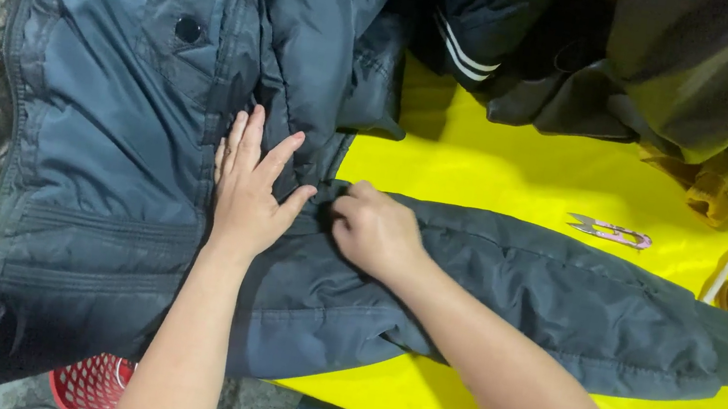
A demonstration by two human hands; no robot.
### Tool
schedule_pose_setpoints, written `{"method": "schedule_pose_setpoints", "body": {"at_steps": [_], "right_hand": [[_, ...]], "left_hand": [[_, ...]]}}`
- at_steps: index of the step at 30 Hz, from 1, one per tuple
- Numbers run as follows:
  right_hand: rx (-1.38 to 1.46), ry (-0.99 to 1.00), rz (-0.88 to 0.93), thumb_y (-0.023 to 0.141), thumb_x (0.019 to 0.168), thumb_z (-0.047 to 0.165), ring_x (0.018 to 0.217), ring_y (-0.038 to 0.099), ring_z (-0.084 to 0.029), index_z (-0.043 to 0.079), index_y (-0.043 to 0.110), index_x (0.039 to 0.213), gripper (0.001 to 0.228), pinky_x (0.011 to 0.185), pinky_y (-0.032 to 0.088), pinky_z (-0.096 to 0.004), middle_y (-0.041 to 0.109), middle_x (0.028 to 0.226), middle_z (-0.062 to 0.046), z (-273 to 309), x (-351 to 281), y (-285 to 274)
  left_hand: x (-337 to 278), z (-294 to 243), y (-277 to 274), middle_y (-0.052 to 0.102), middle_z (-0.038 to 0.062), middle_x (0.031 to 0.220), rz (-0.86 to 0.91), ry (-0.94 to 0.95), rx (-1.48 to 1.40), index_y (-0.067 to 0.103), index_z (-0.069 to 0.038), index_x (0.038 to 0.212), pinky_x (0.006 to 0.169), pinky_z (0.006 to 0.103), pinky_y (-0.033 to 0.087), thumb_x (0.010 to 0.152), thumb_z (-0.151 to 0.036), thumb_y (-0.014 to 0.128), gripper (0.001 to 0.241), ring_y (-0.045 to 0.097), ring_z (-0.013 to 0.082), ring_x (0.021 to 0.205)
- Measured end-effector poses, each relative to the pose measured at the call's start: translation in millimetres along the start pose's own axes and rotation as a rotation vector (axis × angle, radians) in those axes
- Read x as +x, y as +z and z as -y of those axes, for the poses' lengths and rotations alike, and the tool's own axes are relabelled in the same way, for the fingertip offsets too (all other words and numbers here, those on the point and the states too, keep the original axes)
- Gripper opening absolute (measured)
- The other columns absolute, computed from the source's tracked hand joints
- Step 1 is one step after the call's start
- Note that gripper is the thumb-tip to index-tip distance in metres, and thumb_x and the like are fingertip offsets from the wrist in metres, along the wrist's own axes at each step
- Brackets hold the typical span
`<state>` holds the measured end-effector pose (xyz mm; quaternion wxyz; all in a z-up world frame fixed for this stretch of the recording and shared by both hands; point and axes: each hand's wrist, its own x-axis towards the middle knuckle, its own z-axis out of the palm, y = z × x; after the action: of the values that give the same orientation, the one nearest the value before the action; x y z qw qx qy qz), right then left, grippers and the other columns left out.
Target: The person is rubbing a jacket sleeve with a cleaning block and using a hair dryer to treat the fabric.
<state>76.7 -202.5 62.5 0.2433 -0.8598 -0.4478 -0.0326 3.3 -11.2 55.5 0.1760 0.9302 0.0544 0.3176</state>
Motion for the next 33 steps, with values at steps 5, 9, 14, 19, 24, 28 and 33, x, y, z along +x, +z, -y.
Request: {"method": "schedule_pose_setpoints", "body": {"at_steps": [5, 9, 14, 19, 24, 28, 33], "right_hand": [[-0.038, 0.077, 0.057, 0.068, 0.086, 0.017, 0.082, 0.073, -0.028, 0.012, 0.077, 0.091, 0.012, 0.071, 0.060, -0.035, 0.068, 0.092, -0.007, -18.7, -19.6, -17.6], [-0.011, 0.055, 0.040, 0.070, 0.084, 0.016, 0.080, 0.073, -0.027, 0.011, 0.078, 0.091, 0.012, 0.070, 0.060, -0.034, 0.070, 0.089, -0.008, -7.2, -4.3, -28.9], [0.065, -0.045, -0.044, 0.069, 0.087, 0.016, 0.082, 0.073, -0.030, 0.010, 0.078, 0.093, 0.013, 0.070, 0.061, -0.037, 0.070, 0.092, -0.009, 8.1, 8.7, -9.8], [-0.044, 0.033, 0.024, 0.070, 0.085, 0.017, 0.077, 0.072, -0.029, 0.009, 0.077, 0.089, 0.010, 0.066, 0.060, -0.036, 0.068, 0.087, -0.009, -9.8, -10.2, -24.0], [-0.027, 0.087, 0.050, 0.072, 0.084, 0.013, 0.073, 0.071, -0.023, 0.010, 0.078, 0.086, 0.008, 0.066, 0.060, -0.030, 0.069, 0.085, -0.007, -28.9, -27.5, -30.1], [0.111, 0.007, -0.104, 0.072, 0.086, 0.013, 0.082, 0.071, -0.030, 0.009, 0.077, 0.092, 0.009, 0.070, 0.061, -0.036, 0.068, 0.092, -0.009, -27.5, -13.8, -21.3], [0.071, -0.058, -0.047, 0.070, 0.087, 0.012, 0.084, 0.072, -0.030, 0.007, 0.076, 0.093, 0.010, 0.072, 0.061, -0.038, 0.069, 0.095, -0.011, -11.9, -6.3, -7.3]], "left_hand": [[-1.1, -4.8, -2.5, 0.026, 0.017, 0.167, 0.031, -0.021, -0.004, 0.056, -0.025, 0.146, 0.121, 0.0619, 0.018, 0.084, -0.033, 0.084, 0.069, 0.020, 0.0385, 0.156], [-0.6, -5.7, -5.5, 0.026, 0.018, 0.167, 0.042, -0.022, 0.003, 0.055, -0.024, 0.147, 0.121, 0.0617, 0.019, 0.085, -0.032, 0.083, 0.068, 0.020, 0.0385, 0.156], [-1.3, -2.5, -1.9, 0.024, 0.018, 0.167, 0.050, -0.016, 0.016, 0.054, -0.026, 0.147, 0.120, 0.0633, 0.020, 0.085, -0.032, 0.083, 0.069, 0.020, 0.0382, 0.155], [-0.9, -2.3, -0.6, 0.023, 0.017, 0.168, 0.038, -0.027, -0.032, 0.055, -0.026, 0.148, 0.121, 0.0634, 0.017, 0.085, -0.032, 0.083, 0.069, 0.018, 0.0377, 0.156], [-1.5, -4.0, -1.5, 0.023, 0.018, 0.167, 0.040, -0.014, -0.033, 0.054, -0.025, 0.149, 0.120, 0.0649, 0.017, 0.086, -0.032, 0.083, 0.069, 0.017, 0.0395, 0.156], [-2.5, -3.2, -3.4, 0.024, 0.019, 0.166, 0.034, 0.006, -0.018, 0.054, -0.024, 0.148, 0.120, 0.0641, 0.018, 0.088, -0.032, 0.081, 0.067, 0.018, 0.0394, 0.155], [-3.8, -2.0, -0.8, 0.025, 0.018, 0.167, 0.018, 0.001, -0.008, 0.055, -0.025, 0.147, 0.120, 0.0634, 0.018, 0.086, -0.033, 0.082, 0.068, 0.019, 0.0386, 0.156]]}}
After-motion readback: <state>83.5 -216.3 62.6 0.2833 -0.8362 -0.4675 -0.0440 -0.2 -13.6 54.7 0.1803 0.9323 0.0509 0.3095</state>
